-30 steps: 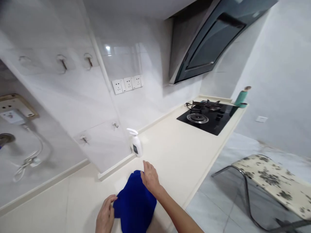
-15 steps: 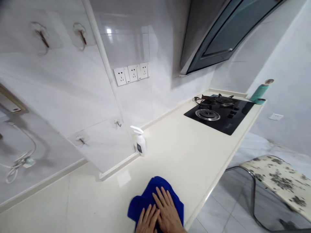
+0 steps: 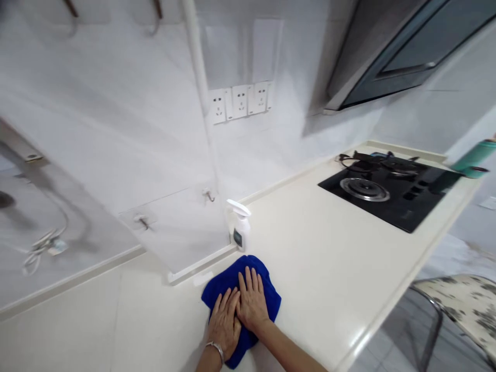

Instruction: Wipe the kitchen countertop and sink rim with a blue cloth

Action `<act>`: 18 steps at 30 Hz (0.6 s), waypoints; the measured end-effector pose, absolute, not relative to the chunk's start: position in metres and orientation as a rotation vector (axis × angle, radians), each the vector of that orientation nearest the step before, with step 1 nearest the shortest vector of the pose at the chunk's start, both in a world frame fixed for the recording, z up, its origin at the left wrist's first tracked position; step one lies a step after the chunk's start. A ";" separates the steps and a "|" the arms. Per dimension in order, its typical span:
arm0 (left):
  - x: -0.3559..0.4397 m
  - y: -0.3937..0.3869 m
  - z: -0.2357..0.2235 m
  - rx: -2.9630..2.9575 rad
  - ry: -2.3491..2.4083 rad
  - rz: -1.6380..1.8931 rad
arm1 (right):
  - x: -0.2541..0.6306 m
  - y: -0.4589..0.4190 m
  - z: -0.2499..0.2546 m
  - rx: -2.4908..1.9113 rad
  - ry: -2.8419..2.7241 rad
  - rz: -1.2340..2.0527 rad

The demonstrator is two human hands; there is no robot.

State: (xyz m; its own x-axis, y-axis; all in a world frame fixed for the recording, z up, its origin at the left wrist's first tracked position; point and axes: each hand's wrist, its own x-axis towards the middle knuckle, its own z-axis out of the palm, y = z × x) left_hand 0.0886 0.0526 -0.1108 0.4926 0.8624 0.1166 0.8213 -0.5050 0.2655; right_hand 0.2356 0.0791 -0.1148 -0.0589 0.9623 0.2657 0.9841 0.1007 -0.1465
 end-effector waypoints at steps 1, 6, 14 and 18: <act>0.076 0.055 -0.110 2.536 1.547 0.380 | 0.220 0.088 -0.111 -1.892 -2.123 -0.051; -0.008 0.047 -0.105 2.343 1.919 0.444 | 0.114 0.103 -0.089 -1.776 -2.254 0.286; -0.071 -0.012 -0.101 2.286 2.190 0.502 | 0.040 0.076 -0.055 -1.507 -2.459 0.612; -0.059 -0.048 -0.126 2.274 2.455 0.658 | 0.057 0.066 -0.042 -1.030 -2.624 0.756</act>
